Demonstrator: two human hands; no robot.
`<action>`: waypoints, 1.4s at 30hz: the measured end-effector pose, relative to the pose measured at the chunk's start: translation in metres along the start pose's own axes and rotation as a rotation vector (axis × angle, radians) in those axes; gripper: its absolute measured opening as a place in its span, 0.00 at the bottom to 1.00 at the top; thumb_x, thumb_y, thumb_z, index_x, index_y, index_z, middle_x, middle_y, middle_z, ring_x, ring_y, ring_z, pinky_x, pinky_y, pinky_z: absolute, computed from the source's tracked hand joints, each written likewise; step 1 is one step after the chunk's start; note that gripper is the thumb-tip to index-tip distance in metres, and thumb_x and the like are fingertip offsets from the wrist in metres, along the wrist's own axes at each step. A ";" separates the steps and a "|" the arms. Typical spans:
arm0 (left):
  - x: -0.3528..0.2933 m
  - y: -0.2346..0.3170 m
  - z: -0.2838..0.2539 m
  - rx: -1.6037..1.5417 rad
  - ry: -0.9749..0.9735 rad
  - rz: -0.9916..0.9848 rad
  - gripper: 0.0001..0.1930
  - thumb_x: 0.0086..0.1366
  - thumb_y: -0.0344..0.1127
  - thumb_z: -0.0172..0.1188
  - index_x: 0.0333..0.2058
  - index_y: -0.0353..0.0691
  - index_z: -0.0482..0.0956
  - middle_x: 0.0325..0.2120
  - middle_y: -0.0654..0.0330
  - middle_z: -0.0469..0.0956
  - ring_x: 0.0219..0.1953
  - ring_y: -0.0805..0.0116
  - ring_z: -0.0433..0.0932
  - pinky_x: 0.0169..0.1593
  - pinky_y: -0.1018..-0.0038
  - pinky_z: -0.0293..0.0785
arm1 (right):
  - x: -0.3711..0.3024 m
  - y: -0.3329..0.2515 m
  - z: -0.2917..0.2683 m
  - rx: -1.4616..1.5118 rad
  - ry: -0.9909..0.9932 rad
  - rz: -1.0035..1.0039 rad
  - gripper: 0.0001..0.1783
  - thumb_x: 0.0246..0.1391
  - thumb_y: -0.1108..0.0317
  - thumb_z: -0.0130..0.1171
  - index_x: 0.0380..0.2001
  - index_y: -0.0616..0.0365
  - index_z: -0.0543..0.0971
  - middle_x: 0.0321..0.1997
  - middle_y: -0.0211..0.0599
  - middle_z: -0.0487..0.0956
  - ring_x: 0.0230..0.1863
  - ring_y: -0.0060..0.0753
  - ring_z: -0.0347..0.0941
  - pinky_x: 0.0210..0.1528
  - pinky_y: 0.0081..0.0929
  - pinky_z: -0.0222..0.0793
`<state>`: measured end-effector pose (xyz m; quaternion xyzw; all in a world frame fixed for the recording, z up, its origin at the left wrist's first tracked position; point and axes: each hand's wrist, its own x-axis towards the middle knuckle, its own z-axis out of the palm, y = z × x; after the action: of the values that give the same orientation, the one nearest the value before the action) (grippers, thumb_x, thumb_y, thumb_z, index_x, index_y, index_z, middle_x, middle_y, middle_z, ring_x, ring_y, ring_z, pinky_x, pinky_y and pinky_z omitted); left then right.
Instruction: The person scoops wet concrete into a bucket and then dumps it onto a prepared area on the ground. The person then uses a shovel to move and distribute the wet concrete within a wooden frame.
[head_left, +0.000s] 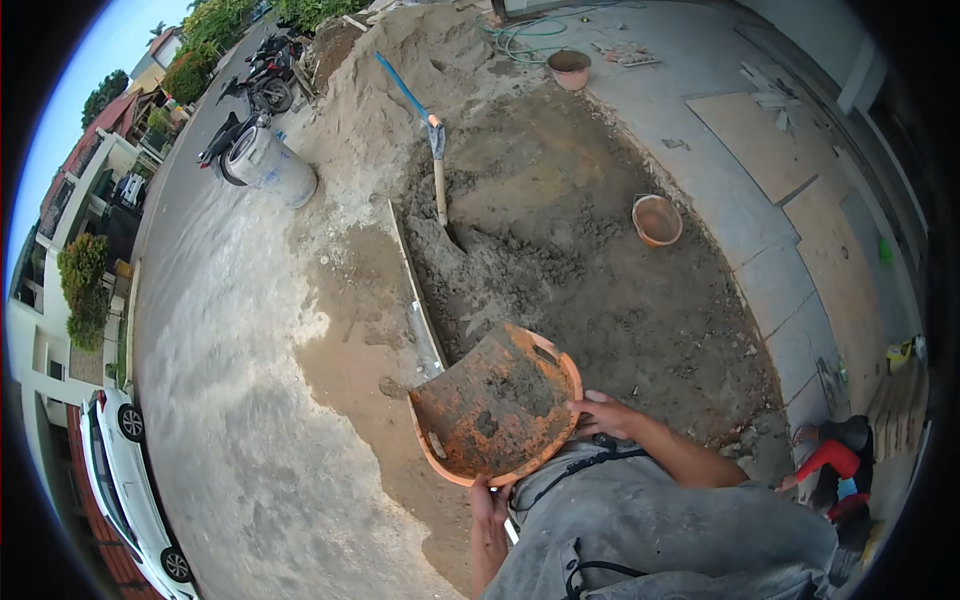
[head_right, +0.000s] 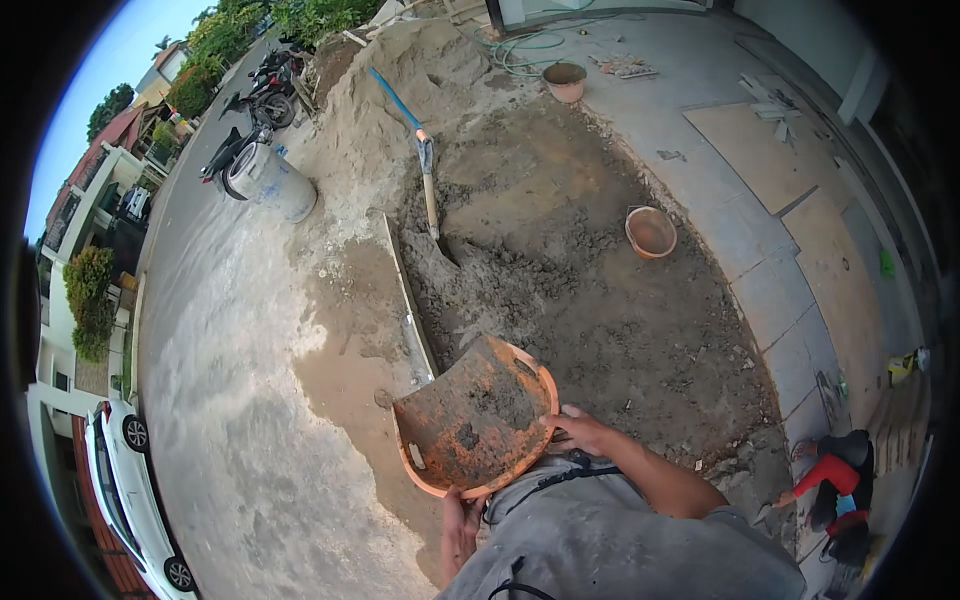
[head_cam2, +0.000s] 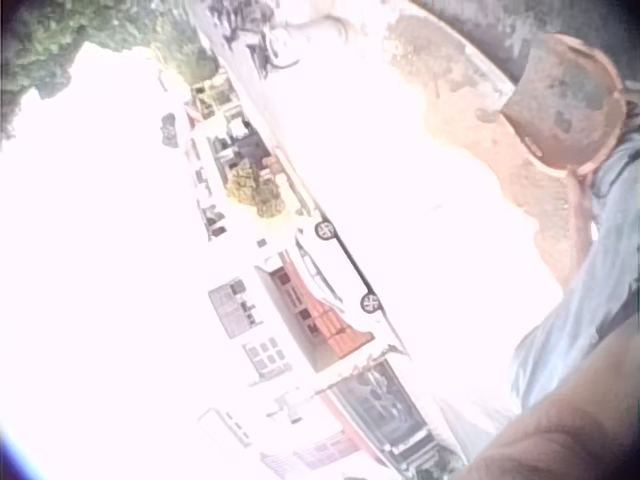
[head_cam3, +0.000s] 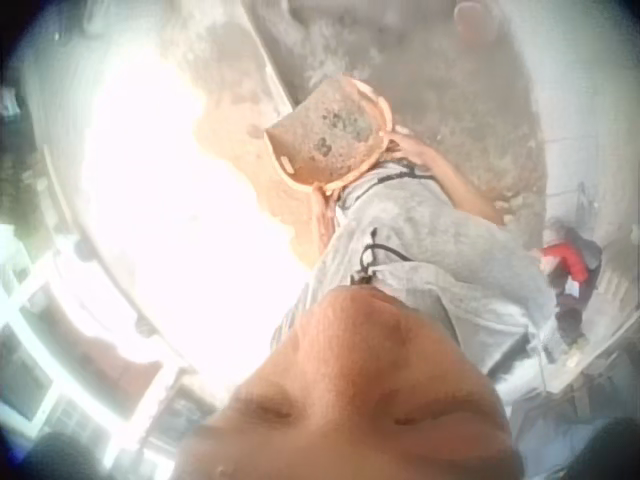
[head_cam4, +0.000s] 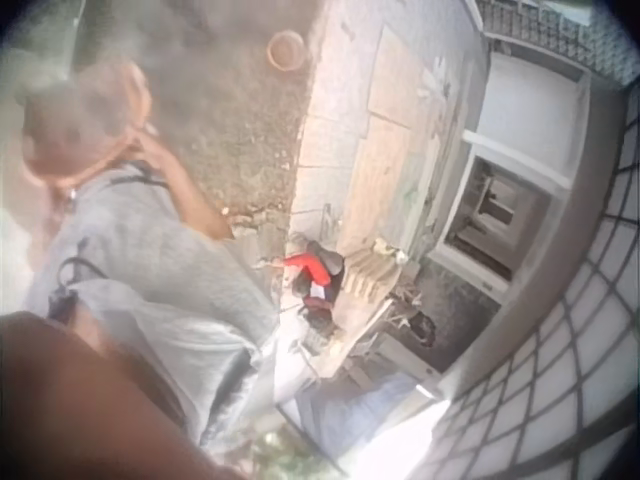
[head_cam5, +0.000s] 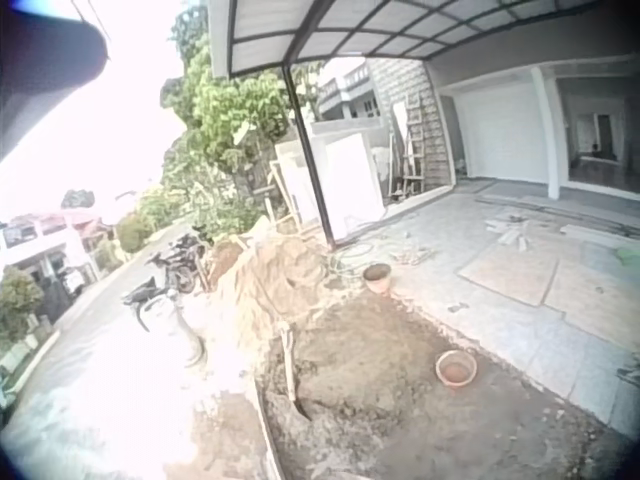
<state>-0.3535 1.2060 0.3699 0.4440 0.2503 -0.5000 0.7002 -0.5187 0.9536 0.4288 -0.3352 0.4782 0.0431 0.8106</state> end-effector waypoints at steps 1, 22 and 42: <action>0.031 0.002 0.016 0.146 -0.015 0.041 0.19 0.64 0.32 0.36 0.52 0.29 0.58 0.49 0.45 0.66 0.48 0.50 0.72 0.47 0.59 0.78 | 0.017 -0.006 -0.007 0.011 0.014 -0.007 0.37 0.51 0.56 0.62 0.58 0.57 0.57 0.59 0.42 0.63 0.58 0.42 0.63 0.55 0.43 0.66; 0.300 0.132 0.664 0.360 -0.182 -0.378 0.17 0.62 0.32 0.40 0.49 0.33 0.60 0.45 0.51 0.68 0.44 0.61 0.75 0.40 0.74 0.81 | 0.108 -0.547 -0.176 0.371 0.416 -0.255 0.28 0.54 0.64 0.55 0.54 0.59 0.56 0.49 0.45 0.68 0.43 0.41 0.74 0.42 0.38 0.77; 0.583 0.206 0.948 0.059 0.121 -0.131 0.21 0.62 0.30 0.48 0.46 0.40 0.45 0.43 0.49 0.66 0.38 0.59 0.78 0.35 0.65 0.83 | 0.416 -0.950 -0.330 0.096 0.053 0.101 0.41 0.52 0.46 0.56 0.61 0.56 0.53 0.63 0.53 0.57 0.59 0.62 0.58 0.54 0.56 0.64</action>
<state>-0.0334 0.1225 0.4384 0.4766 0.3055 -0.5241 0.6363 -0.1698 -0.0763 0.4666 -0.2724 0.5174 0.0522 0.8096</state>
